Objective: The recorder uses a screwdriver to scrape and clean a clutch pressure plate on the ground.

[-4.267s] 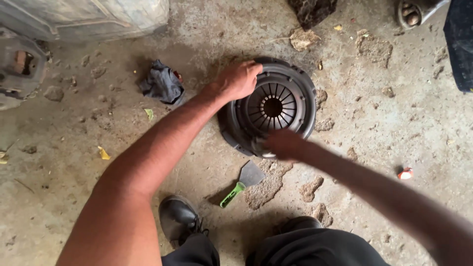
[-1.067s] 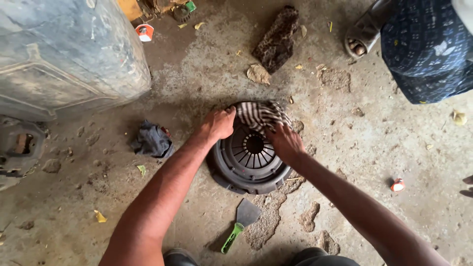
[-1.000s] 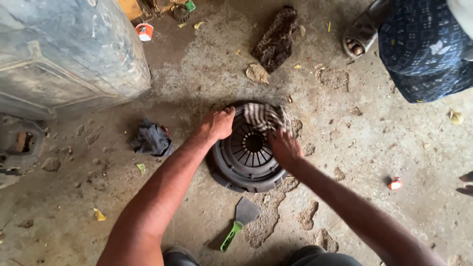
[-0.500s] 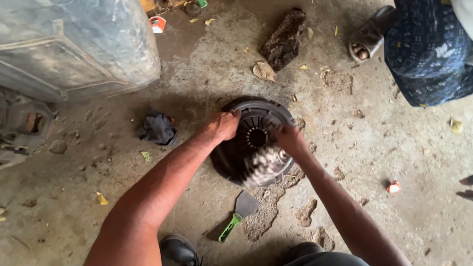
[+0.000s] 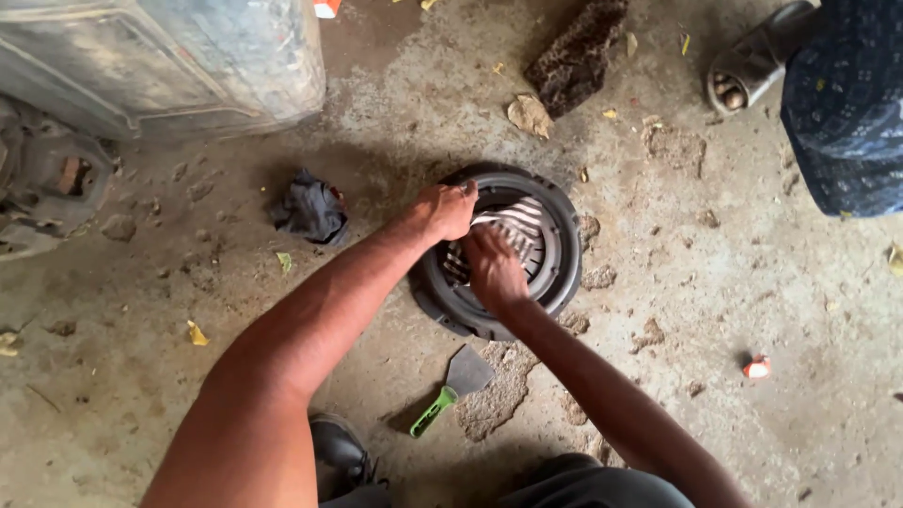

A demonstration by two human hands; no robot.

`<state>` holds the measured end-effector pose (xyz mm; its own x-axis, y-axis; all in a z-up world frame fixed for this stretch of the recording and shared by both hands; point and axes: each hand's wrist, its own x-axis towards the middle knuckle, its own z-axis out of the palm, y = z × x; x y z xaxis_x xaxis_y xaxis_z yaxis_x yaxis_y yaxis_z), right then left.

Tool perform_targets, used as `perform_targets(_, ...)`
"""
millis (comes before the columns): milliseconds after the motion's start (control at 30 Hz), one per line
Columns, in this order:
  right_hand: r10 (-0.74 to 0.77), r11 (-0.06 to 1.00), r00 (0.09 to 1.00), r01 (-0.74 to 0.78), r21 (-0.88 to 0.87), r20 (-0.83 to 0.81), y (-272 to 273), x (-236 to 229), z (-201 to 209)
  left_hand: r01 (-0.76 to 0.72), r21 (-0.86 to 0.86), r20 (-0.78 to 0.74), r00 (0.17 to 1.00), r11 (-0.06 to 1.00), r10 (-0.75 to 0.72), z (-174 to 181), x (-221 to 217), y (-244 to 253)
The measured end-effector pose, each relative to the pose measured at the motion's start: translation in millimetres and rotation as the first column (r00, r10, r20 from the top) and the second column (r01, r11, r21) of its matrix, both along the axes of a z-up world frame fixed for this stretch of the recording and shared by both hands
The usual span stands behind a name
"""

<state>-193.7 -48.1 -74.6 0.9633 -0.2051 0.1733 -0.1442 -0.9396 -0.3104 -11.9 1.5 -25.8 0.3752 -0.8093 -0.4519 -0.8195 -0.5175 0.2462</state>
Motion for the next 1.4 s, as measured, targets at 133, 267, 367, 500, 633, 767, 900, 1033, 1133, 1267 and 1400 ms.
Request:
perform_targets(133, 0.198, 0.978, 0.980, -0.196, -0.067, 0.028, 15, -41, 9, 0.044, 0.085, 0.024, 0.999, 0.995, -0.046, -19, 2, -5)
perform_targets(267, 0.414, 0.885, 0.897, -0.437, -0.162, -0.157, 5, -74, 66, 0.084, 0.073, 0.077, 0.993, 0.994, -0.089, -41, 7, -1)
perform_targets(367, 0.494, 0.859, 0.865, -0.501, -0.110, -0.085, -42, -96, 34, 0.028, 0.252, -0.030, 0.999, 0.967, -0.022, 31, -8, 8)
perform_targets(500, 0.057, 0.969, 0.616, -0.225, -0.106, -0.785, -58, -45, 119, 0.046, 0.235, 0.040, 0.998, 0.971, -0.057, 14, -7, 9)
perform_targets(633, -0.069, 0.995, 0.775, 0.003, -0.105, -0.629, -42, -14, 155, 0.083, 0.093, 0.085, 0.992, 0.992, -0.091, -45, 9, -8)
perform_targets(767, 0.141, 0.947, 0.926, -0.229, -0.224, -0.351, 13, -24, 62, 0.055, 0.213, 0.029, 0.998, 0.976, -0.062, 9, -6, 1)
perform_targets(900, 0.207, 0.954, 0.848, -0.285, -0.091, -0.489, 34, -39, 62, 0.087, 0.248, 0.087, 0.990, 0.965, -0.111, 0, -2, 4)
perform_targets(1033, 0.101, 0.986, 0.495, -0.166, 0.020, -0.863, -11, -29, 104, 0.086, 0.186, 0.097, 0.990, 0.979, -0.106, 1, -3, 9)
perform_targets(1133, 0.060, 0.998, 0.551, -0.040, 0.045, -0.832, -20, -21, 130, 0.095, 0.189, 0.087, 0.990, 0.977, -0.113, -10, -1, 3)
perform_targets(1267, 0.050, 0.985, 0.798, 0.061, 0.163, -0.600, 17, -18, 113, 0.058, 0.150, 0.107, 0.991, 0.987, -0.075, -28, 1, -8)
perform_targets(1400, 0.143, 0.986, 0.864, -0.164, -0.001, -0.483, 24, -48, 50, 0.057, 0.224, 0.089, 0.993, 0.973, -0.079, -13, -2, -5)
